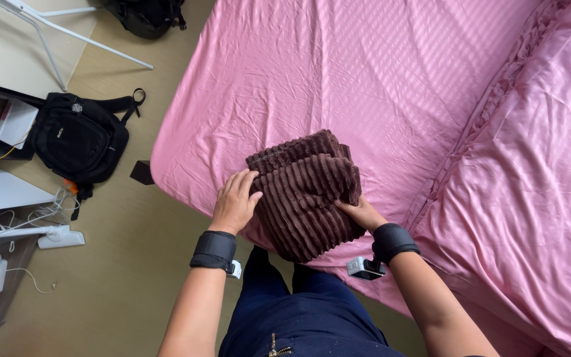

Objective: The person folds a brown towel on a pink bedsheet and places it into a wooden wardrobe. They then fold two white towels on the bed and place them in the same wardrobe. Finally, they pick up a black backpack from the floor and place it on the bed.

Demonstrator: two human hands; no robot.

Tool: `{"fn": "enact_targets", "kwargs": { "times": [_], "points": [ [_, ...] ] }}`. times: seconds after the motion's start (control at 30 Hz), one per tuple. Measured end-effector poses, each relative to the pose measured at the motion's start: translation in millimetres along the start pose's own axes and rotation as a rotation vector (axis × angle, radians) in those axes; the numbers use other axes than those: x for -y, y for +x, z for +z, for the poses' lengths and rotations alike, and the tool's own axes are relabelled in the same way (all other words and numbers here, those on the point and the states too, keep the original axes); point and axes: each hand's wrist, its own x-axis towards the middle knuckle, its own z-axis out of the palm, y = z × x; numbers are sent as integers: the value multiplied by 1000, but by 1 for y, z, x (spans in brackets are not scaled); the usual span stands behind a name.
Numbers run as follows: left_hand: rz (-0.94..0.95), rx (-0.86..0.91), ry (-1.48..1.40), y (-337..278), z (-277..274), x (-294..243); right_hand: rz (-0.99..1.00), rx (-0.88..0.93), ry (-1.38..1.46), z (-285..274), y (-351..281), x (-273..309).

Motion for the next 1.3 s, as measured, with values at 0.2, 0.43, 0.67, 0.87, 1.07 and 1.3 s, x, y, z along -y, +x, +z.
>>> {"fn": "enact_targets", "kwargs": {
  "times": [0.2,0.43,0.67,0.87,1.07,1.3],
  "points": [
    [112,22,-22,6,-18,-24,294,-227,-363,2,-42,57],
    [163,124,8,19,-11,-41,335,-210,-53,-3,-75,46],
    [427,388,-139,11,-34,-81,-5,-53,23,40,-114,72],
    [307,349,-346,-37,-68,-32,-480,-20,-58,120,-139,104],
    [174,270,-733,-92,-113,40,-628,276,-345,223,-141,141],
    [-131,257,-437,-137,-52,146,-534,529,-468,307,-136,130]
  ]
}}
